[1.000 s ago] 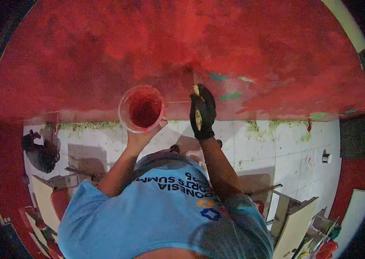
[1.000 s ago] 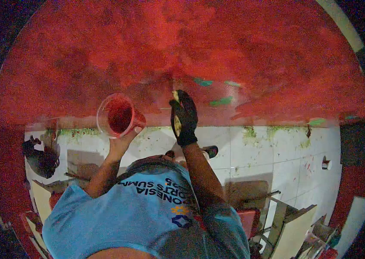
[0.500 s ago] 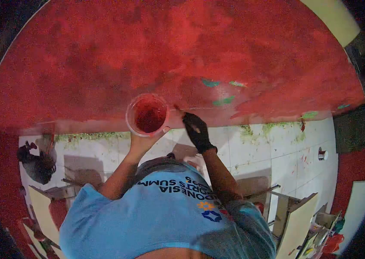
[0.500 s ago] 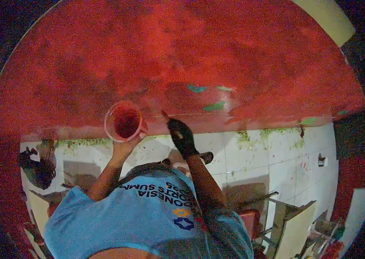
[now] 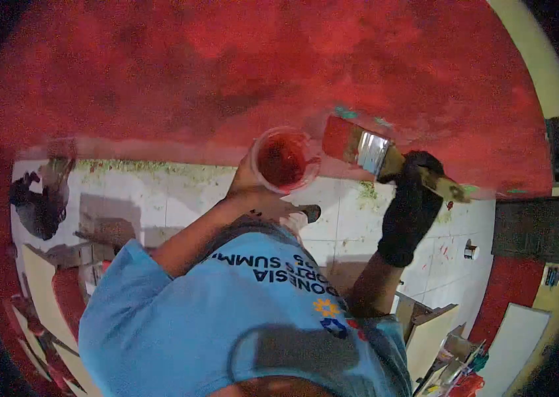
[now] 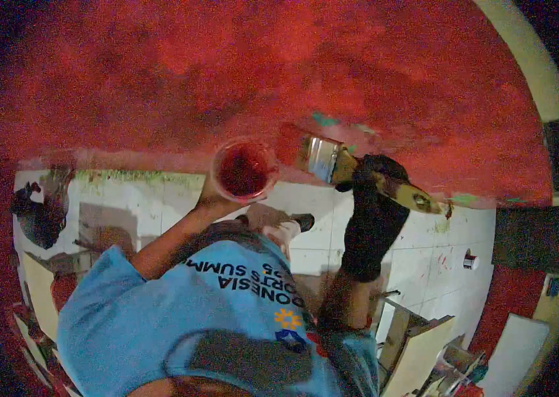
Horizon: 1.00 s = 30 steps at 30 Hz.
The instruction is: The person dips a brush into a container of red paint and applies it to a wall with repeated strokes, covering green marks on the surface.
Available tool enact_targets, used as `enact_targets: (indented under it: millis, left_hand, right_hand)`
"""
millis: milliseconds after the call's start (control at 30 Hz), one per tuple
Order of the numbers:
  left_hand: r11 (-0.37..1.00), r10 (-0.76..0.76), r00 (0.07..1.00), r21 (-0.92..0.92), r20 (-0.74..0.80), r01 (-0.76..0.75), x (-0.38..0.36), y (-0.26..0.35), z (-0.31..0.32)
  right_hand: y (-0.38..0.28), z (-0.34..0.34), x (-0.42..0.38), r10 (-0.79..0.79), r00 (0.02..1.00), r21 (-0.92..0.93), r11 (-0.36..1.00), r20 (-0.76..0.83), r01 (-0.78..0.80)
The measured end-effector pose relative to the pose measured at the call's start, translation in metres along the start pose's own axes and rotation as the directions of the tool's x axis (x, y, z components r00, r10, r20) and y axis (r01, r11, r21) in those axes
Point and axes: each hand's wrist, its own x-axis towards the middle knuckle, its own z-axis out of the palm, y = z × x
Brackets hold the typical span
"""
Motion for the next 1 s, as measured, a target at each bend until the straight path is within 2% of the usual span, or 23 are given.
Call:
enact_targets:
  millis: [33,67,100,167,200,233,267,300,367,400,500,600,733,800,833,900,1000]
  left_hand:
    - [0.969,0.173,0.985,0.18,0.002,-0.17,-0.005,0.013,0.009]
    - [0.877,0.335,0.941,0.352,0.038,-0.327,-0.008,0.024,0.018]
    - [0.929,0.315,0.949,0.212,-0.016,-0.305,-0.013,0.028,0.027]
    - [0.91,0.347,0.938,0.237,0.013,-0.34,-0.017,0.036,0.027]
    - [0.888,0.378,0.925,0.263,0.049,-0.377,-0.017,0.036,0.027]
    - [0.89,0.377,0.925,0.259,0.046,-0.376,-0.017,0.034,0.026]
    - [0.911,0.374,0.926,0.172,0.041,-0.376,-0.016,0.031,0.025]
    - [0.924,0.371,0.928,0.085,0.036,-0.373,-0.015,0.029,0.024]
    - [0.918,0.39,0.92,0.062,0.041,-0.392,-0.018,0.03,0.026]
    - [0.91,0.41,0.911,0.042,0.052,-0.412,-0.019,0.03,0.026]
    - [0.896,0.434,0.897,0.063,0.082,-0.439,-0.017,0.028,0.02]
    - [0.907,0.409,0.908,0.065,0.088,-0.415,-0.013,0.015,0.014]
    - [0.93,0.364,0.93,0.037,0.055,-0.366,-0.015,0.015,0.02]
    - [0.951,0.244,0.969,-0.201,0.029,-0.233,-0.01,0.007,0.019]
    - [0.952,0.243,0.969,-0.201,0.03,-0.233,-0.01,0.007,0.018]
    - [0.901,0.389,0.917,0.172,0.088,-0.399,-0.01,0.009,0.015]
    - [0.894,0.39,0.918,0.209,0.073,-0.396,-0.013,0.013,0.019]
  right_hand:
    - [-0.01,0.005,-0.002,-0.078,0.994,-0.059,0.995,0.077,0.083]
    - [-0.017,0.011,-0.004,-0.154,0.976,-0.11,0.979,0.155,0.172]
    - [-0.02,0.019,-0.008,-0.15,0.971,-0.164,0.97,0.188,0.182]
    - [-0.031,0.036,-0.016,-0.115,0.955,-0.262,0.946,0.273,0.189]
    - [-0.035,0.04,-0.013,-0.12,0.914,-0.357,0.895,0.389,0.269]
    - [-0.039,0.046,-0.012,-0.039,0.898,-0.424,0.872,0.438,0.245]
    - [-0.04,0.052,-0.01,0.044,0.876,-0.49,0.842,0.48,0.226]
    - [-0.037,0.057,-0.009,0.047,0.874,-0.491,0.841,0.483,0.226]
    - [-0.026,0.064,-0.01,-0.039,0.897,-0.363,0.906,0.439,0.217]
    - [-0.023,0.065,-0.01,-0.037,0.896,-0.364,0.906,0.443,0.217]
    - [-0.013,0.067,-0.006,-0.145,0.862,-0.509,0.755,0.485,0.414]
    - [-0.003,0.068,-0.006,-0.195,0.853,-0.487,0.75,0.485,0.448]
    - [-0.001,0.068,-0.006,-0.16,0.849,-0.48,0.765,0.503,0.429]
    - [0.0,0.068,-0.006,-0.077,0.869,-0.524,0.77,0.489,0.364]
    - [0.003,0.068,-0.006,-0.077,0.869,-0.525,0.77,0.488,0.363]
    - [0.008,0.068,-0.005,-0.196,0.833,-0.503,0.718,0.517,0.481]
    - [0.007,0.068,-0.005,-0.158,0.851,-0.507,0.744,0.501,0.436]
